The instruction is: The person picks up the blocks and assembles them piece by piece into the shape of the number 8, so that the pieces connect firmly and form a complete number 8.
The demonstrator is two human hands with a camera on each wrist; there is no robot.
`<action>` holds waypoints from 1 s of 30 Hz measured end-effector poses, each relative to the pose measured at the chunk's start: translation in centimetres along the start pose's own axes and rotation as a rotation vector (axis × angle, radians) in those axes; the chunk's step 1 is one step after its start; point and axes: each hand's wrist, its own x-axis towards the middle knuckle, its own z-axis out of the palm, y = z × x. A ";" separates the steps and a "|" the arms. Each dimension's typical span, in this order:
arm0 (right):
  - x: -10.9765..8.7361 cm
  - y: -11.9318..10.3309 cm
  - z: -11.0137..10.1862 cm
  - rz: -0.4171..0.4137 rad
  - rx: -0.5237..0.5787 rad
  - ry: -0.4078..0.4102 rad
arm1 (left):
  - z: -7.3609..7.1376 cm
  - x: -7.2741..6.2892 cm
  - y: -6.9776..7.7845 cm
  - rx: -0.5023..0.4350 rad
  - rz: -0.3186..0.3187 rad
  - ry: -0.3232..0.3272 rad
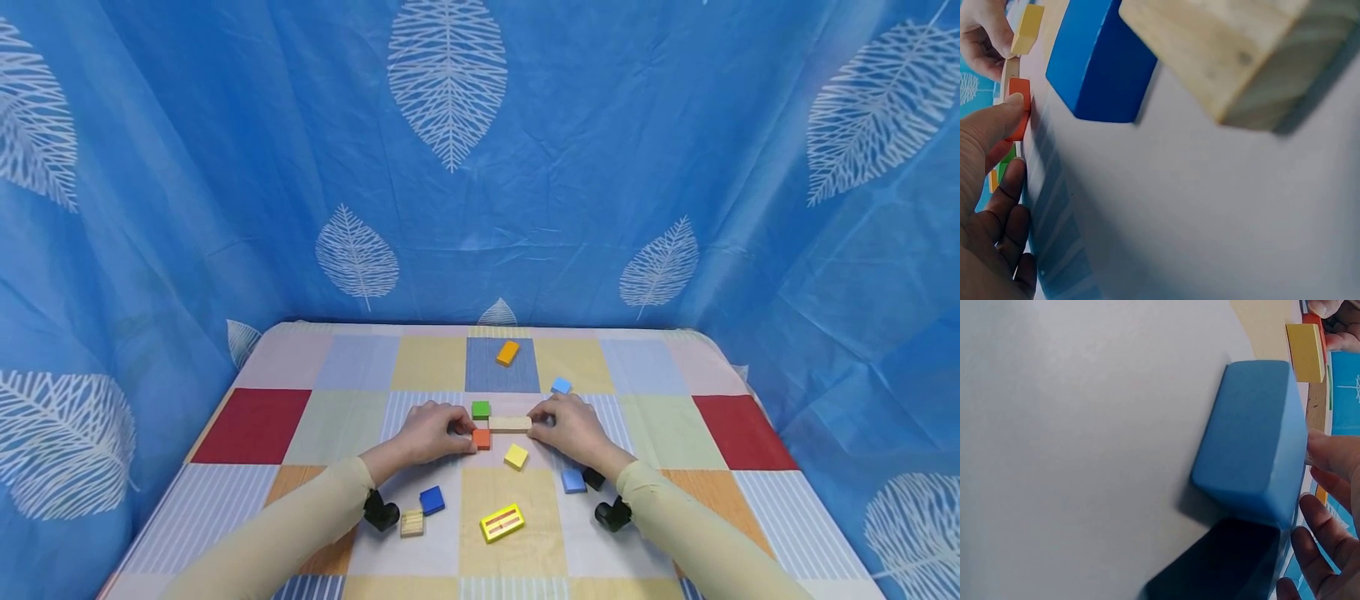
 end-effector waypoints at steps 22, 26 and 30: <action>-0.3 0.1 -0.4 0.035 0.064 -0.047 | 0.0 0.1 0.0 -0.003 -0.006 -0.017; -0.5 0.2 -0.6 0.047 0.082 -0.040 | 0.0 0.1 0.0 0.004 -0.002 -0.017; -0.8 0.1 -0.9 0.055 0.092 -0.024 | 0.0 0.0 0.1 0.002 0.000 -0.015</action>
